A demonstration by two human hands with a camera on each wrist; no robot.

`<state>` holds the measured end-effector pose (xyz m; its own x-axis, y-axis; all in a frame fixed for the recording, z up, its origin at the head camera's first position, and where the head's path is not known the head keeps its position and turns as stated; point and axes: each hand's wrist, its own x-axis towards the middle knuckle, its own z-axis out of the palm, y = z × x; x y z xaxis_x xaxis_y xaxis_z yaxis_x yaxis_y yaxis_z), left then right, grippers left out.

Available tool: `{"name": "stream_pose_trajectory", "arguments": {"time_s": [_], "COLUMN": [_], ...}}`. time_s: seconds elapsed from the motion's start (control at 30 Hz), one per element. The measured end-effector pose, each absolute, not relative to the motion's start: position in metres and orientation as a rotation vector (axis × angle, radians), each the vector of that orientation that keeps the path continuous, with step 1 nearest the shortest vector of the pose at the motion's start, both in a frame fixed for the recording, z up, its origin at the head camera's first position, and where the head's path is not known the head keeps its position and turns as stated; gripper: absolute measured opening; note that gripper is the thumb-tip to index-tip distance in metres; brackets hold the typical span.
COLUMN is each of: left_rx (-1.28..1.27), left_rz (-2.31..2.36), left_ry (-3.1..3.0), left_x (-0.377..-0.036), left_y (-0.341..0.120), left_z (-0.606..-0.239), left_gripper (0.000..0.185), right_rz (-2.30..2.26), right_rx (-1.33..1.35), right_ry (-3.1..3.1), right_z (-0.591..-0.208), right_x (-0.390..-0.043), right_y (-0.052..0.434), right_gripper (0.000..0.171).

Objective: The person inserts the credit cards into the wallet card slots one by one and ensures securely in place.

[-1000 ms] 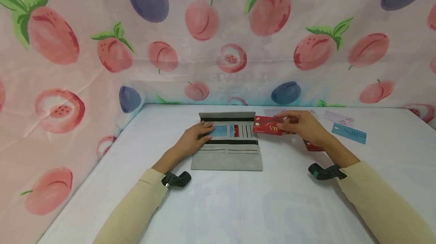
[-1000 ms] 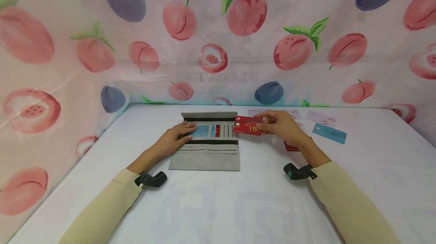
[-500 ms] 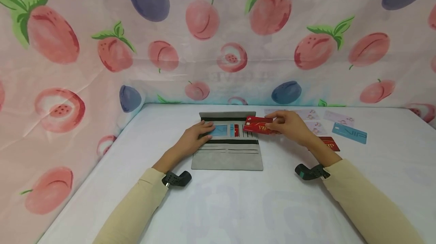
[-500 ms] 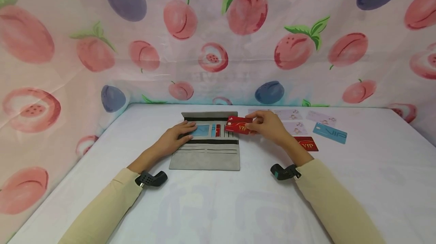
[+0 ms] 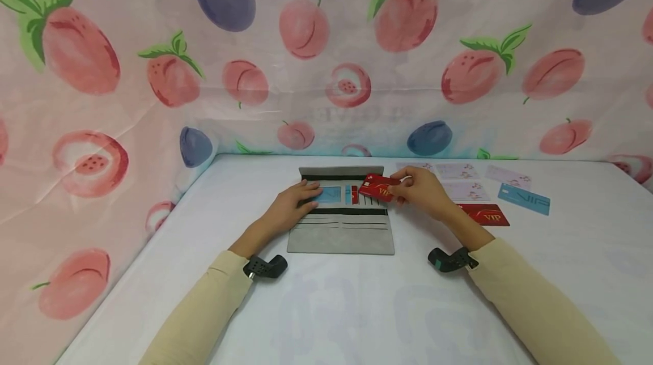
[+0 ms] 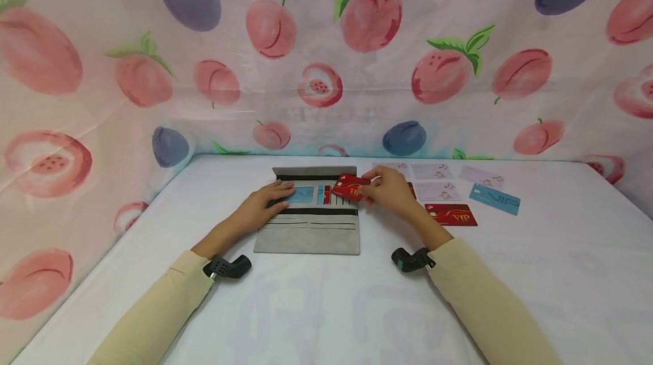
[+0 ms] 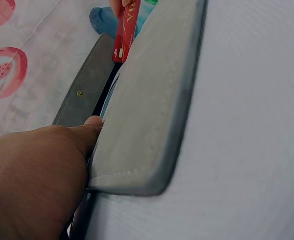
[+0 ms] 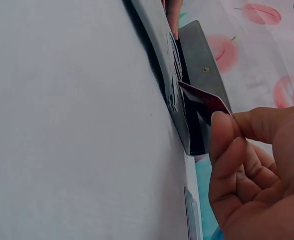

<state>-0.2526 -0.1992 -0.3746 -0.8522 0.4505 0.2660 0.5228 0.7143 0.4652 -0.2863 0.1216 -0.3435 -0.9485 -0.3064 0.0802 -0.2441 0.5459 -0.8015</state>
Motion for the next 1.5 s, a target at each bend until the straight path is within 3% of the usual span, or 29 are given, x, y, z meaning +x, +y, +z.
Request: {"name": "stream_pose_trajectory", "arguments": {"time_s": [0.93,1.5], "left_rx": [-0.792,-0.793], "left_rz": [-0.845,-0.814], "left_ry": [-2.78,-2.79], "left_x": [-0.25,-0.253], "left_y": [-0.198,-0.198], "left_z": [-0.372,-0.374], "left_gripper": [0.042,0.043], "right_rz": [-1.541,-1.388], "right_rx": [-0.301,-0.365], "right_ry": [2.406,2.55], "right_z": [-0.35,-0.35], "right_x": [-0.281,-0.282], "right_y": [0.117,0.114], "right_gripper": [0.041,0.035]}}
